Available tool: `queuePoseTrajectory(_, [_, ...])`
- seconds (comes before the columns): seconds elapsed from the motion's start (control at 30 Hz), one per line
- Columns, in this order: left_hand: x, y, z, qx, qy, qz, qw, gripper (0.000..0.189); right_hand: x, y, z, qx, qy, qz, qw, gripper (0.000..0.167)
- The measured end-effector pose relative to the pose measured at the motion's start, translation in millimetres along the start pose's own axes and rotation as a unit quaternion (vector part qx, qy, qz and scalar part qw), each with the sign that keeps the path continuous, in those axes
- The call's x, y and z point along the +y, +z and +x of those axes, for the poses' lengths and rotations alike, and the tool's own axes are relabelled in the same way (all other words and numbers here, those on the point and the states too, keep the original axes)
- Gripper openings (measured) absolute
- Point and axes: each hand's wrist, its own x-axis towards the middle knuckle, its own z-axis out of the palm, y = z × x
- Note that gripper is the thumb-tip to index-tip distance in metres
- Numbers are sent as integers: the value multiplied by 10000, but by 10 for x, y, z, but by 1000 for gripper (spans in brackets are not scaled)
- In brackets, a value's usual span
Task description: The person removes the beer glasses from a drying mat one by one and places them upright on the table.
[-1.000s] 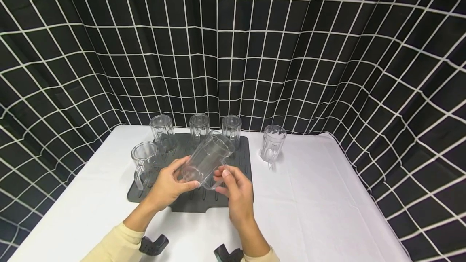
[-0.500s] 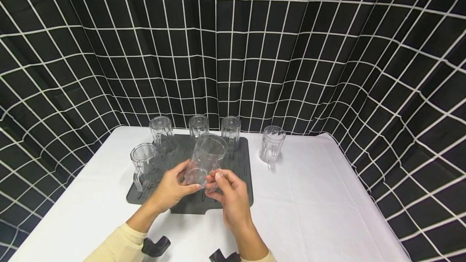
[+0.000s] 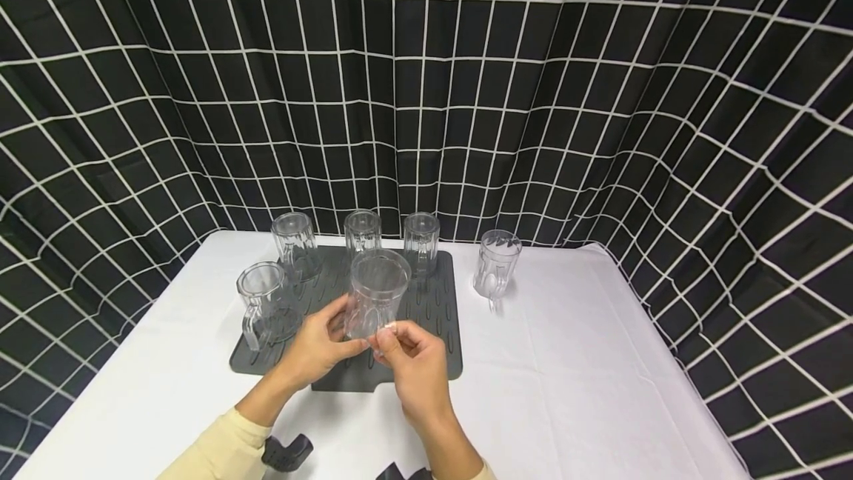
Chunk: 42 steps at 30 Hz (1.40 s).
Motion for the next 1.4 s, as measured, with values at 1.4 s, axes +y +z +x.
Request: queuePoseTrajectory(1.4, [407,-1007,-627,2618,1366,1438,9445,84,-233,-336,10,680,-610,-953,9912,14])
